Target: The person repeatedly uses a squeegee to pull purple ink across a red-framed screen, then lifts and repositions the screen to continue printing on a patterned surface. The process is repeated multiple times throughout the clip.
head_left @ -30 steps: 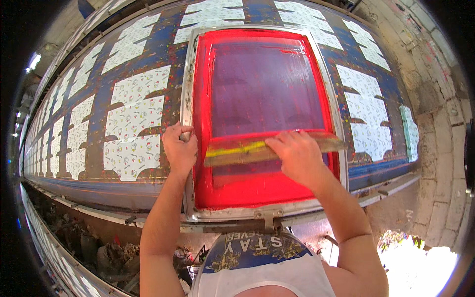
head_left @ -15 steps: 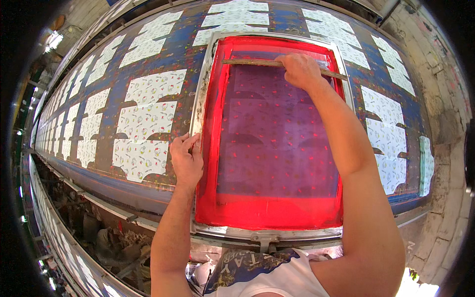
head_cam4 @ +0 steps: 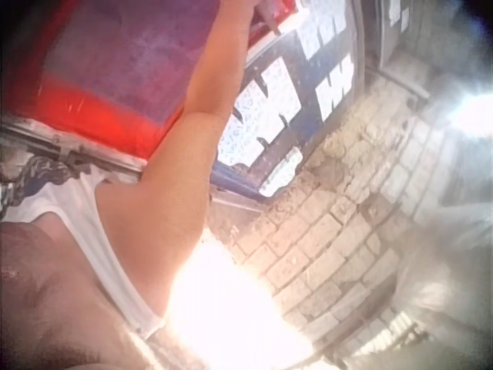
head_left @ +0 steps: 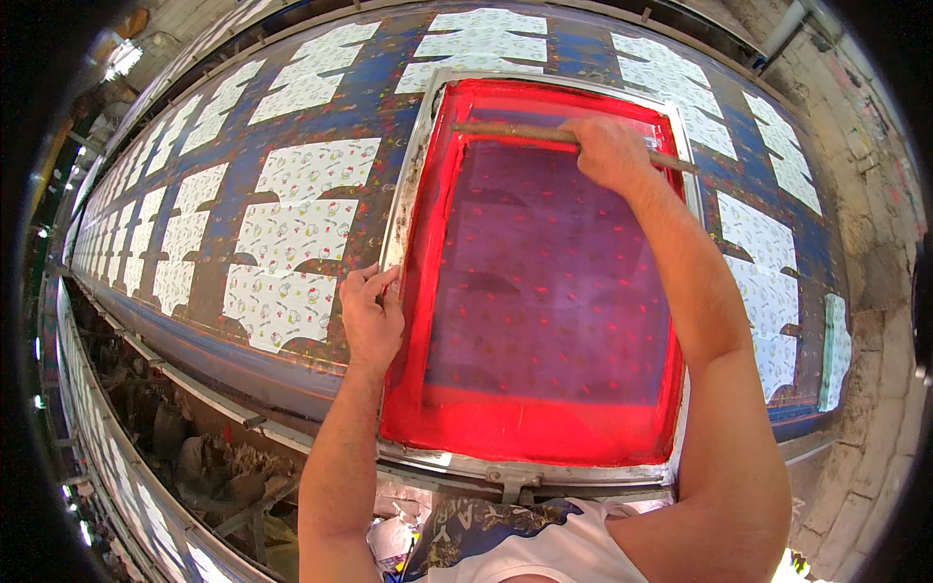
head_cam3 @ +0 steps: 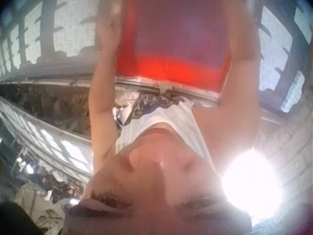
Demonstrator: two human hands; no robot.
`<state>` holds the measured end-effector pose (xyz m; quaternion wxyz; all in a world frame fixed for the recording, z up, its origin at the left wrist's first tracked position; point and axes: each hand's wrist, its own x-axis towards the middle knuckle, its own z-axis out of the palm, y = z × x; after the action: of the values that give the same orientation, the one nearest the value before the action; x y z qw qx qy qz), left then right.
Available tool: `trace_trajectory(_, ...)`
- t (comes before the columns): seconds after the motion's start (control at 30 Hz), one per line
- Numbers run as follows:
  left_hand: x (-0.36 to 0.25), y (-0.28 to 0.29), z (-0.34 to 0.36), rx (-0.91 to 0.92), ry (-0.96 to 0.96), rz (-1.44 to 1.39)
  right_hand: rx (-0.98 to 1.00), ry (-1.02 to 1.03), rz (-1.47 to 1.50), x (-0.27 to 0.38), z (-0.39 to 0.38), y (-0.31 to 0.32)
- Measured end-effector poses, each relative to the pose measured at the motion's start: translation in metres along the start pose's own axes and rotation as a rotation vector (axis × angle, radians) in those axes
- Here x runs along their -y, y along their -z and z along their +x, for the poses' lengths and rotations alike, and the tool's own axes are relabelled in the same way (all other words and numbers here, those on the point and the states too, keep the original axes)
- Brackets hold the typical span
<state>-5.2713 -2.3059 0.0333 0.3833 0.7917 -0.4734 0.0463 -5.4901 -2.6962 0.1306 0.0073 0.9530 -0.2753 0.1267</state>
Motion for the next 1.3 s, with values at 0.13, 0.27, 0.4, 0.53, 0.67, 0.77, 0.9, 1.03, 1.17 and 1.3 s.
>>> trace_trajectory(0.13,0.002,-0.001,-0.001,-0.005,-0.026,0.031,0.002,-0.044,-0.066,-0.014,0.027,-0.010)
trace_trajectory(0.27,0.005,0.000,-0.001,0.006,-0.024,0.034,0.066,0.001,-0.035,-0.032,0.035,-0.017)
trace_trajectory(0.4,0.004,0.002,0.002,0.020,-0.020,0.018,0.116,0.018,-0.012,-0.037,0.042,-0.011)
trace_trajectory(0.53,0.001,0.003,0.002,0.017,-0.020,-0.010,0.251,-0.037,-0.002,-0.024,0.041,0.003)
trace_trajectory(0.67,0.001,0.003,0.002,0.027,0.005,-0.007,0.308,-0.020,0.015,0.001,0.004,0.023)
trace_trajectory(0.77,0.007,0.001,0.005,0.028,-0.029,-0.018,0.310,0.003,0.001,0.036,-0.040,0.035)
trace_trajectory(0.9,0.013,-0.001,0.004,0.013,-0.067,-0.045,0.381,-0.035,0.021,0.086,-0.103,0.058)
trace_trajectory(1.03,0.018,-0.003,0.003,-0.001,-0.046,-0.117,0.399,-0.051,0.015,0.139,-0.166,0.075)
trace_trajectory(1.17,0.025,-0.007,0.003,0.015,-0.018,-0.123,0.414,-0.099,0.046,0.189,-0.227,0.089)
trace_trajectory(1.3,0.028,-0.008,0.003,0.042,-0.032,-0.097,0.378,-0.107,0.090,0.234,-0.285,0.101)
